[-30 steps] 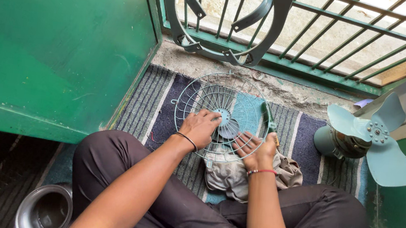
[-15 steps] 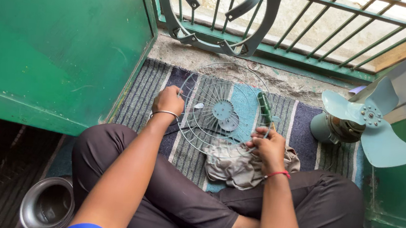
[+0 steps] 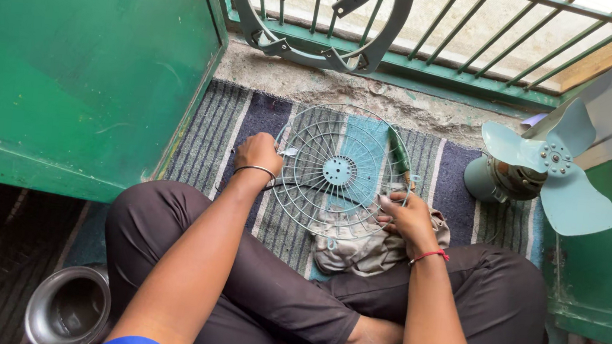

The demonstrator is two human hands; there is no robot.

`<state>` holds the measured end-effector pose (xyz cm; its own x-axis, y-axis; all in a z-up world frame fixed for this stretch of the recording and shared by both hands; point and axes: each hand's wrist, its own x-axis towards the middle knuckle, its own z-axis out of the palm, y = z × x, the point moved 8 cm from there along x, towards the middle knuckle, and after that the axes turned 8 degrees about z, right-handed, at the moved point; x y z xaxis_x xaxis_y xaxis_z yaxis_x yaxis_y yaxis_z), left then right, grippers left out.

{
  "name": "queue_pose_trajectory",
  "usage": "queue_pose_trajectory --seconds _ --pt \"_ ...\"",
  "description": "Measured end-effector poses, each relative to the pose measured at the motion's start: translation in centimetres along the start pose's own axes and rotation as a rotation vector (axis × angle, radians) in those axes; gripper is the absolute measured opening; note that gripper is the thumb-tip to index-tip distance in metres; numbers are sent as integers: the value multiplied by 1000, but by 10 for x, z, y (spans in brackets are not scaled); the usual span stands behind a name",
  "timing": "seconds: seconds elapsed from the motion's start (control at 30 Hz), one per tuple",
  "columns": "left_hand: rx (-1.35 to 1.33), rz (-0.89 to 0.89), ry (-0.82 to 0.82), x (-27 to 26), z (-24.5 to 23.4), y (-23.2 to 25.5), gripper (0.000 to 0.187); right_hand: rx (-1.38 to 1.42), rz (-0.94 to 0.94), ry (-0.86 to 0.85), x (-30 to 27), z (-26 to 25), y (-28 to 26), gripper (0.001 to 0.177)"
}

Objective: The person disassembles a fan by removing the front cage and grille using a screwdriver. They then wipe the fan blades and motor housing with a cloth. The person reattaches the grille to the front cage and secures it with screws.

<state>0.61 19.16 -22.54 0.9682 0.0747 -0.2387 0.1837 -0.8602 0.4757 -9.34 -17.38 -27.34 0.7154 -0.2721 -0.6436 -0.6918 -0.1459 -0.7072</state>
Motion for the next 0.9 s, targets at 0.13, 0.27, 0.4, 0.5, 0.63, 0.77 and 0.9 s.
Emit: queue_pose_trajectory --seconds 0.13,0.27,0.4,0.5,0.63,0.77,0.9 --pt "-251 -156 -42 -2 -11 -13 19 -336 -186 -14 -23 7 -22 47" --pt "-429 -246 -160 1 -6 -20 20 -1230 -426 121 -71 16 -29 84" --pt "-515 -226 -186 2 1 -16 21 -1361 -146 357 -91 -34 -41 32" --pt "-426 -172 -161 -1 -3 -13 22 -1131 -262 747 -121 -99 -85 26" --pt "-495 -179 -203 -11 4 -1 23 -940 -702 977 -155 -102 -120 52" --pt "-437 -164 -223 -20 11 6 28 -380 -450 424 -102 -51 -91 60" --pt "-364 -185 -176 -26 8 4 29 -791 -390 413 -68 -9 -89 79"
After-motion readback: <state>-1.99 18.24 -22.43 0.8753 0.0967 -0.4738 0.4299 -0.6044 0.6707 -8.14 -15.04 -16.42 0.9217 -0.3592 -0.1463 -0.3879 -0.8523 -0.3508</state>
